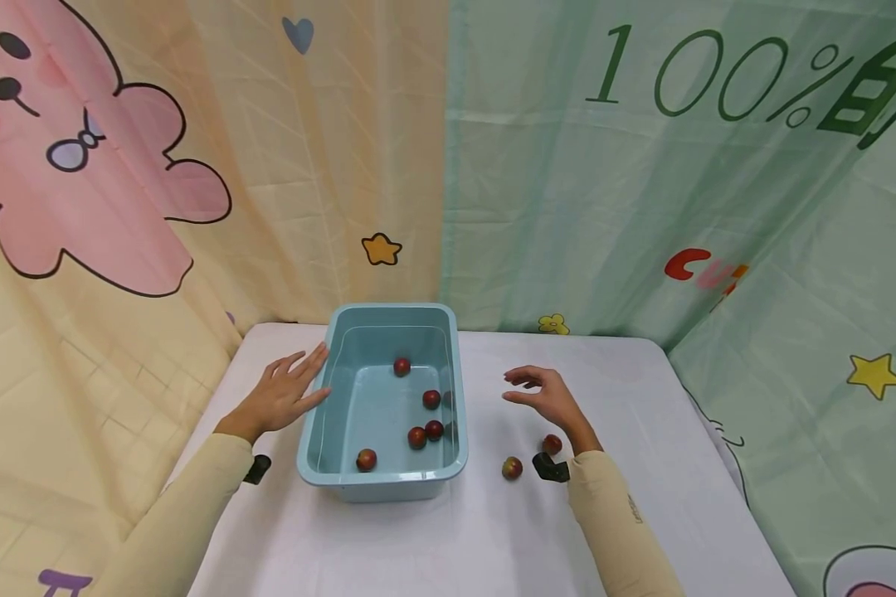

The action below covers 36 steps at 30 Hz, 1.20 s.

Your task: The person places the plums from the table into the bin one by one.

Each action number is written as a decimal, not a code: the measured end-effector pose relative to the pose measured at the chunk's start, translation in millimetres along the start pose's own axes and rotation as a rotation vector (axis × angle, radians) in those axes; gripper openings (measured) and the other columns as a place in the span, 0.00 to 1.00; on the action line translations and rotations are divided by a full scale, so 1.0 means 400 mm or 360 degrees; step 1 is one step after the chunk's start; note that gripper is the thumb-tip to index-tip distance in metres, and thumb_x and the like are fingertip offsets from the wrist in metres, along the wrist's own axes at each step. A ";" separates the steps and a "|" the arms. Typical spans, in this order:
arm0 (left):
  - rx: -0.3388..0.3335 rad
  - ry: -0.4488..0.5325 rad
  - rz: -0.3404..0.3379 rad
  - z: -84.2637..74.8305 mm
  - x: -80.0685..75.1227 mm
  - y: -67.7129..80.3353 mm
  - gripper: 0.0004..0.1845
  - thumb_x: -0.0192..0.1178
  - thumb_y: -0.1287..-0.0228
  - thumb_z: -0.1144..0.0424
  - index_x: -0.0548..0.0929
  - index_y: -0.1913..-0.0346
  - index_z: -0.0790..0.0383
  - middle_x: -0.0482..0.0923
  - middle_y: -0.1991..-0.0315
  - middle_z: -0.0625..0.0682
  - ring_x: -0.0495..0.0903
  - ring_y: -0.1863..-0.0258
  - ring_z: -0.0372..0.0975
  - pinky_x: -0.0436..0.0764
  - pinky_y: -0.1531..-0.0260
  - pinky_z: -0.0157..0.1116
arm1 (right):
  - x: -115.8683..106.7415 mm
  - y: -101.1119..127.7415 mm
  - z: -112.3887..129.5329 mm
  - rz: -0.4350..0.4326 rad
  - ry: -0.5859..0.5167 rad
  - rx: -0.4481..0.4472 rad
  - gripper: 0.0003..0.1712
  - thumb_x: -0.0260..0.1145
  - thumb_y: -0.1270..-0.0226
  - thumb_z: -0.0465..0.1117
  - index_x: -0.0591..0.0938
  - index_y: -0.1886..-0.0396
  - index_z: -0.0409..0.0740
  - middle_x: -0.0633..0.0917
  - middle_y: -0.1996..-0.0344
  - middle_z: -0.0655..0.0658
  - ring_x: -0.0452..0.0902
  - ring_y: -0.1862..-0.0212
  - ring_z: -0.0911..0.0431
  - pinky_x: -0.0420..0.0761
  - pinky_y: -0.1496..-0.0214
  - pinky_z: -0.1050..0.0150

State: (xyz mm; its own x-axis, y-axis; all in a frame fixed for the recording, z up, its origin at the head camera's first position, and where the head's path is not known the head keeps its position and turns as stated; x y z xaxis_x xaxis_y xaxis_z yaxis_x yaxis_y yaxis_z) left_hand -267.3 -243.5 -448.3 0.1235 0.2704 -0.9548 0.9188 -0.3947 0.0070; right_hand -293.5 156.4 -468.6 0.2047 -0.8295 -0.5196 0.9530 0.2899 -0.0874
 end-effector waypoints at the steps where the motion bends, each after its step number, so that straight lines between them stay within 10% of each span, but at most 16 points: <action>1: -0.0002 0.0004 0.0000 0.000 0.000 0.000 0.41 0.45 0.29 0.43 0.45 0.23 0.61 0.44 0.23 0.58 0.44 0.27 0.60 0.40 0.33 0.61 | -0.002 0.004 -0.005 -0.0004 -0.0014 0.0002 0.22 0.73 0.42 0.41 0.82 0.49 0.37 0.83 0.51 0.35 0.76 0.47 0.39 0.73 0.42 0.42; 36: -0.0007 -0.0013 0.0006 -0.001 0.000 -0.002 0.41 0.45 0.29 0.44 0.44 0.23 0.61 0.43 0.23 0.57 0.45 0.27 0.59 0.41 0.32 0.61 | -0.038 0.149 -0.248 -0.0339 0.0042 0.0452 0.25 0.71 0.40 0.37 0.78 0.43 0.38 0.81 0.48 0.37 0.71 0.43 0.44 0.68 0.37 0.45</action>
State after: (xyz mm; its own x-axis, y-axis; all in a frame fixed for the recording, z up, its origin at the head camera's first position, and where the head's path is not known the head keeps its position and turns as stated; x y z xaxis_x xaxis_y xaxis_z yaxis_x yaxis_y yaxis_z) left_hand -267.8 -242.8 -448.1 0.1237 0.2617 -0.9572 0.9201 -0.3916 0.0119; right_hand -261.8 233.5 -550.3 -0.0077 -0.8432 -0.5375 0.9985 -0.0357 0.0417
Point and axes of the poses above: each hand's wrist, its own y-axis away from the middle knuckle, its own x-axis out of the palm, z = x × y, the point moved 9 cm from there along -y, towards the middle knuckle
